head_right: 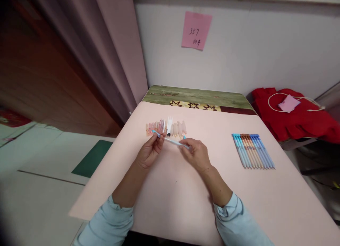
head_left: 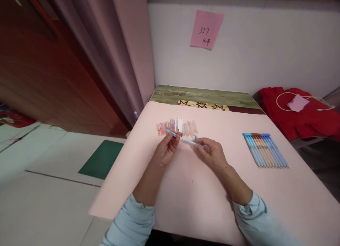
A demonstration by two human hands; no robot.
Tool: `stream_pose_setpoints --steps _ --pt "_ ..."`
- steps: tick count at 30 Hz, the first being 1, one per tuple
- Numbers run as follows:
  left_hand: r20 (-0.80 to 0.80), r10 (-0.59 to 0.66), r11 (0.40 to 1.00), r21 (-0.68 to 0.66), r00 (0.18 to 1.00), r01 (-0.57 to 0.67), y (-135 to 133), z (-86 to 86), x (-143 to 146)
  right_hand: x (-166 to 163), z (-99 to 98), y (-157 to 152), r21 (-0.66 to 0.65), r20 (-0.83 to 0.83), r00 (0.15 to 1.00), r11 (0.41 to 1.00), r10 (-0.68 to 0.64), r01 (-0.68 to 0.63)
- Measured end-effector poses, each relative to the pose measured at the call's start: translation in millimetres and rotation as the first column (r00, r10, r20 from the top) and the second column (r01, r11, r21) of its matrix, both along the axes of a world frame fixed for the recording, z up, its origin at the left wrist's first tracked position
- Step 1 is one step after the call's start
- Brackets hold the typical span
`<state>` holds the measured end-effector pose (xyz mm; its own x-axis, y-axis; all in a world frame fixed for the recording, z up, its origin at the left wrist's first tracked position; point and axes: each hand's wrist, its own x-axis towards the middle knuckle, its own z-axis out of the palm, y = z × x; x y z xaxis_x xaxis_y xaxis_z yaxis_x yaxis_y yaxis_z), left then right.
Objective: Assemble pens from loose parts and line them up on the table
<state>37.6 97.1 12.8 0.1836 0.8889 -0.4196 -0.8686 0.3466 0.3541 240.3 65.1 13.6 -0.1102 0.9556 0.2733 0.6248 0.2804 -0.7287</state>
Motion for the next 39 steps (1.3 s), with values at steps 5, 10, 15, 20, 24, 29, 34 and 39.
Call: stream_pose_setpoints --steps 5,10,15,20,24,29,34,39 --pt "-0.072 -0.124 0.986 0.101 0.99 0.131 -3.3 -2.9 -0.1 -11.5 -5.8 -2.5 -0.153 -0.284 0.959 0.987 -0.006 -0.039" --pt "-0.055 -0.066 0.989 0.126 0.996 0.073 -2.7 -4.7 1.2 -11.0 -4.6 -2.8 -0.134 -0.353 0.927 0.987 -0.129 0.086" --pt "-0.027 -0.08 0.986 0.142 0.996 0.083 -1.5 -11.6 4.8 -8.7 0.7 -7.6 0.081 -0.178 0.977 0.988 -0.117 0.133" --pt "-0.144 -0.025 0.991 0.13 0.989 0.044 -1.6 -12.6 7.2 -11.4 6.5 -10.9 0.208 -0.046 0.996 0.974 -0.082 0.09" --pt "-0.235 -0.009 0.983 0.177 0.972 0.052 -3.5 -11.0 10.7 -12.6 7.0 -9.9 0.254 0.029 0.995 0.964 -0.092 0.082" --pt "-0.301 0.03 0.975 0.219 0.953 0.039 -4.9 -9.6 13.9 -11.5 4.0 -8.5 0.32 0.04 0.995 0.944 -0.095 0.077" --pt "-0.335 0.052 0.971 0.236 0.941 0.03 -5.6 -10.0 14.8 -12.2 3.5 -9.1 0.344 0.065 0.994 0.937 -0.085 0.057" --pt "-0.337 0.03 0.97 0.238 0.941 0.054 -6.9 -9.6 16.0 -14.6 5.0 -10.1 0.391 0.108 0.991 0.92 -0.084 0.036"
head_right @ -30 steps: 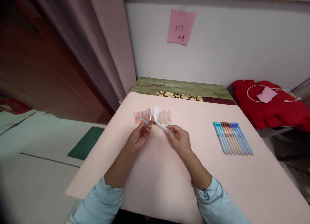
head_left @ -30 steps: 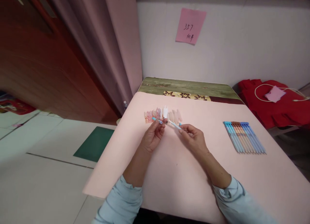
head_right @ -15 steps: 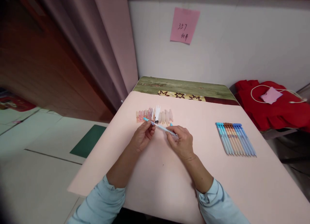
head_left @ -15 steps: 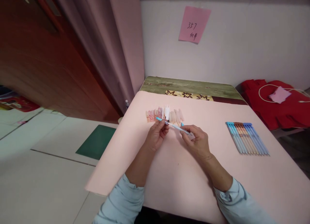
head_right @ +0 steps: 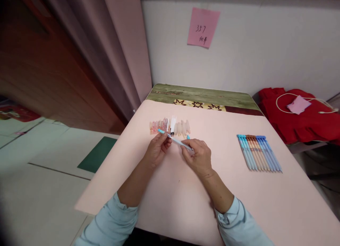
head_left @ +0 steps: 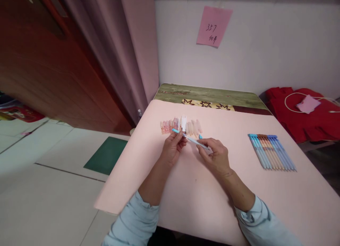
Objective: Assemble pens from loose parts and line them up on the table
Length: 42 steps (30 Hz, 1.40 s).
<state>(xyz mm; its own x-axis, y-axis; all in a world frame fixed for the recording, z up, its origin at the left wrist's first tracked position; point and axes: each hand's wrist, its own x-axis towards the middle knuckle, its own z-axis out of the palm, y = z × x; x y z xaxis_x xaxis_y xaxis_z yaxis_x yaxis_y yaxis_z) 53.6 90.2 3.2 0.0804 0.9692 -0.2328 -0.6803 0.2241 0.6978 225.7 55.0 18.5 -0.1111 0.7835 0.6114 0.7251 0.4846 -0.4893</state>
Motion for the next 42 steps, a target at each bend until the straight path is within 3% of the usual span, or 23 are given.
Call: stream_pose_setpoints --steps 19,33,42 --pt "-0.115 -0.046 0.999 -0.001 0.992 0.046 -4.1 2.2 1.5 -6.4 -5.3 -1.3 0.087 -0.029 0.998 0.995 -0.052 0.054" --pt "-0.027 -0.006 0.999 -0.035 1.0 0.006 -6.9 2.6 8.6 -11.6 -6.7 -5.4 0.123 0.014 0.999 0.992 -0.037 0.035" --pt "-0.015 -0.049 0.998 -0.038 0.999 0.049 -8.9 5.4 11.4 -11.2 -4.7 -6.2 0.089 0.031 0.997 0.994 -0.072 0.069"
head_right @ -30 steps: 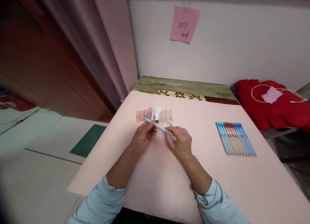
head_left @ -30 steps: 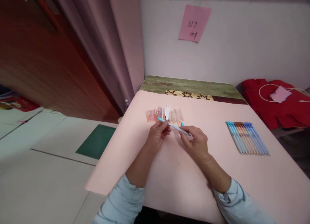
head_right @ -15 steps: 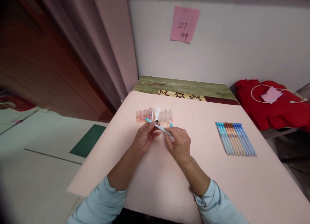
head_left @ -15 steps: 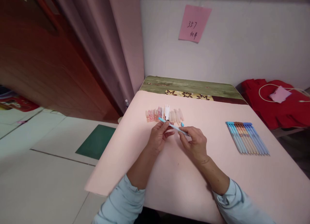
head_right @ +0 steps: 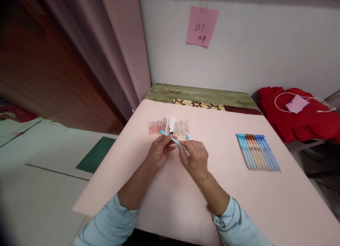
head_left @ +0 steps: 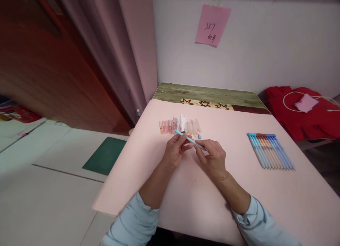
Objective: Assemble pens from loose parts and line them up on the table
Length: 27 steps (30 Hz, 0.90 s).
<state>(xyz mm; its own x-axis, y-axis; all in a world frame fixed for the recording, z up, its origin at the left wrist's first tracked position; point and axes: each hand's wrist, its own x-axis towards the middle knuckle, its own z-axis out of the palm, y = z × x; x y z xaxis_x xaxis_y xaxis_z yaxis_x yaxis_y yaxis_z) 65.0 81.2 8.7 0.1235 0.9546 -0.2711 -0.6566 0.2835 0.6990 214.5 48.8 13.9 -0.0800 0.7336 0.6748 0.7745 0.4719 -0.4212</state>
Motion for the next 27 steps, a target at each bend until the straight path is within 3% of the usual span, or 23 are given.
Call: stream_pose_setpoints --steps 6,11,17,22,27 --pt "0.034 -0.014 1.0 0.004 0.999 0.014 -0.5 0.3 0.9 -1.6 0.1 -1.4 -0.02 -0.017 0.999 0.999 -0.027 0.027" --pt "0.032 -0.016 0.998 0.054 0.999 0.014 -2.1 2.2 3.5 -2.8 -2.7 -3.2 -0.212 -0.059 0.996 0.975 -0.074 0.06" --pt "-0.014 0.013 0.994 0.112 1.0 -0.011 -2.2 0.0 5.2 -8.8 -2.2 -4.2 -0.446 -0.159 0.986 0.895 -0.057 -0.02" --pt "-0.037 0.104 0.991 0.088 0.994 -0.101 -0.3 -1.0 3.4 -13.6 -4.3 -5.8 -0.512 -0.247 0.967 0.855 -0.057 -0.08" --pt "-0.039 0.105 0.992 0.073 0.994 -0.102 0.7 -0.5 1.2 -12.7 -7.4 -6.4 -0.542 -0.405 0.913 0.819 -0.059 -0.187"
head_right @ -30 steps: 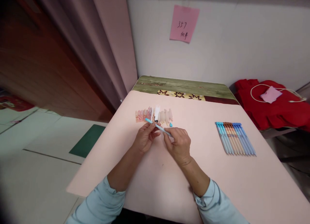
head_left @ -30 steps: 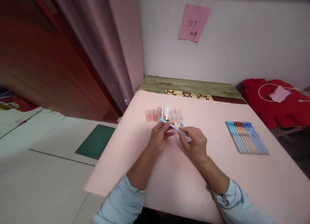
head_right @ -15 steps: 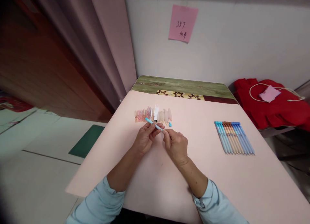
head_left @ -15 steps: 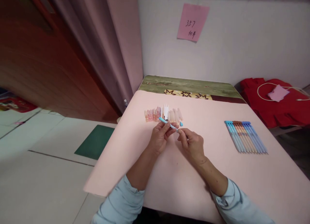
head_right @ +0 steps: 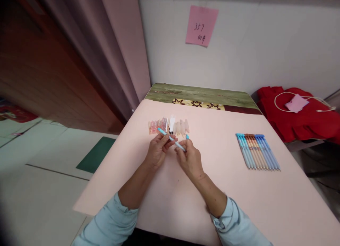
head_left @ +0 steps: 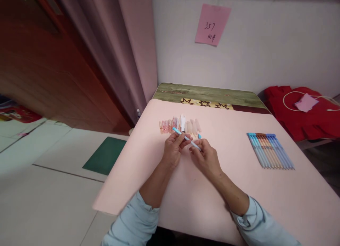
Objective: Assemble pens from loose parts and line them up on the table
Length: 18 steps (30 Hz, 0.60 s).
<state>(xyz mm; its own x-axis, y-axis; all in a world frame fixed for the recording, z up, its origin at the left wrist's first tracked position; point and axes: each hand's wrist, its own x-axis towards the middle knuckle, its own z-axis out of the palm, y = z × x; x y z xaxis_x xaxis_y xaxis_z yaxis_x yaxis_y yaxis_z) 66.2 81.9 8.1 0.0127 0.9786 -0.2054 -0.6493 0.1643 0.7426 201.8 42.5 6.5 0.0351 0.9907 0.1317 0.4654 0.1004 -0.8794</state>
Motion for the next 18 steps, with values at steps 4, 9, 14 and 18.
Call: stream_pose_setpoints --steps 4,9,14,18 --pt "0.004 -0.032 0.999 0.016 0.999 0.032 -0.8 2.3 -0.2 1.6 4.3 -0.5 0.027 -0.021 0.999 0.999 -0.036 0.037" --pt "0.007 -0.101 0.995 -0.007 0.995 0.101 -4.0 9.0 -0.3 2.1 2.9 1.8 -0.081 -0.111 0.994 0.996 0.016 -0.025" --pt "-0.005 -0.094 0.996 -0.003 0.996 0.094 -4.6 9.7 -0.6 1.4 -0.1 5.3 -0.252 -0.337 0.94 0.958 0.044 -0.135" --pt "-0.028 -0.019 1.0 0.001 0.999 0.019 -1.3 5.2 -2.1 1.2 -2.2 3.9 -0.157 -0.235 0.971 0.984 0.047 -0.086"
